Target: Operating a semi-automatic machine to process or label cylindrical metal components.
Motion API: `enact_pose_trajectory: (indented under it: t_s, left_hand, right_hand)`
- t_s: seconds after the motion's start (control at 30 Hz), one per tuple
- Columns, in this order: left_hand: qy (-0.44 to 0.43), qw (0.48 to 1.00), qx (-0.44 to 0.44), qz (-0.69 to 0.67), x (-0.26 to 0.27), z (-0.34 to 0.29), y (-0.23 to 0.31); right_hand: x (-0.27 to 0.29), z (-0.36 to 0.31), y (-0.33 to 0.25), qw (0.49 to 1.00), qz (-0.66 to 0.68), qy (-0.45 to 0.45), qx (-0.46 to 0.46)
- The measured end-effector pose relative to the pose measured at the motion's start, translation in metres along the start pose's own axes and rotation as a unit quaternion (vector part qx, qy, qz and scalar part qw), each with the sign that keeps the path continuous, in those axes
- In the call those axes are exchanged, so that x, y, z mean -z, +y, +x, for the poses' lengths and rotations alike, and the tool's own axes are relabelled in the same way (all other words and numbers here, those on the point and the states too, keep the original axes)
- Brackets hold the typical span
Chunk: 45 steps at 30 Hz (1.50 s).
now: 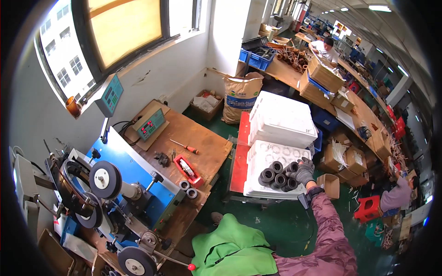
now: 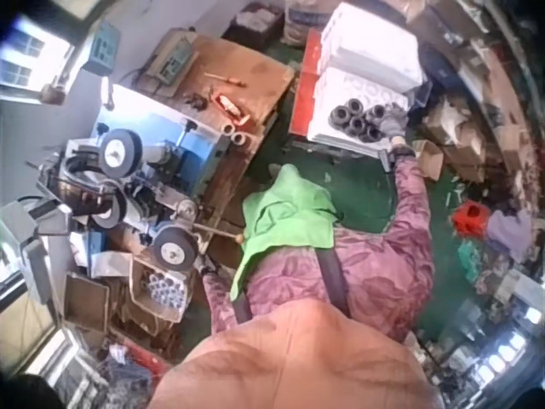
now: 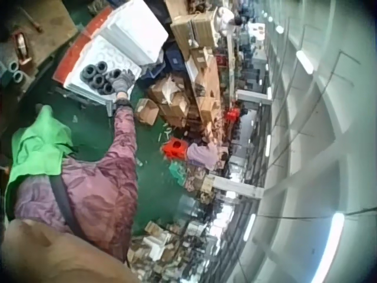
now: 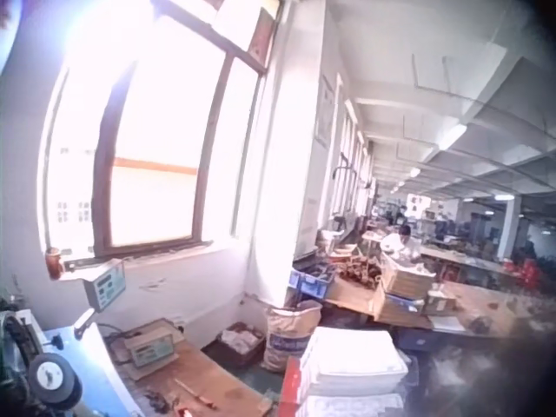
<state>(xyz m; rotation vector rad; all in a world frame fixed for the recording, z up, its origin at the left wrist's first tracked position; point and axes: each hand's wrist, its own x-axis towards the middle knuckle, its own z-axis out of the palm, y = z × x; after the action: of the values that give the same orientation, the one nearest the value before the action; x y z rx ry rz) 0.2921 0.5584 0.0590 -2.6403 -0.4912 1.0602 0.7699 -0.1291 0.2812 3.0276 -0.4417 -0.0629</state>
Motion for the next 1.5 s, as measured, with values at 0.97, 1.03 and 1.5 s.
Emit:
enact_pose_trajectory:
  t_s: [0.97, 1.03, 1.5]
  left_hand:
    - [0.320, 0.174, 0.058, -0.929, 0.176, -0.136, -0.086]
    - [0.317, 0.197, 0.050, -0.926, 0.197, -0.147, -0.087]
    - [0.147, 0.139, -0.124, -0.971, 0.354, -0.038, -0.068]
  right_hand:
    - [0.043, -0.250, -0.517, 0.625, 0.206, 0.148, 0.738]
    - [0.048, -0.255, -0.531, 0.611, 0.253, 0.185, 0.727]
    - [0.090, -0.249, -0.586, 0.647, 0.280, 0.209, 0.678]
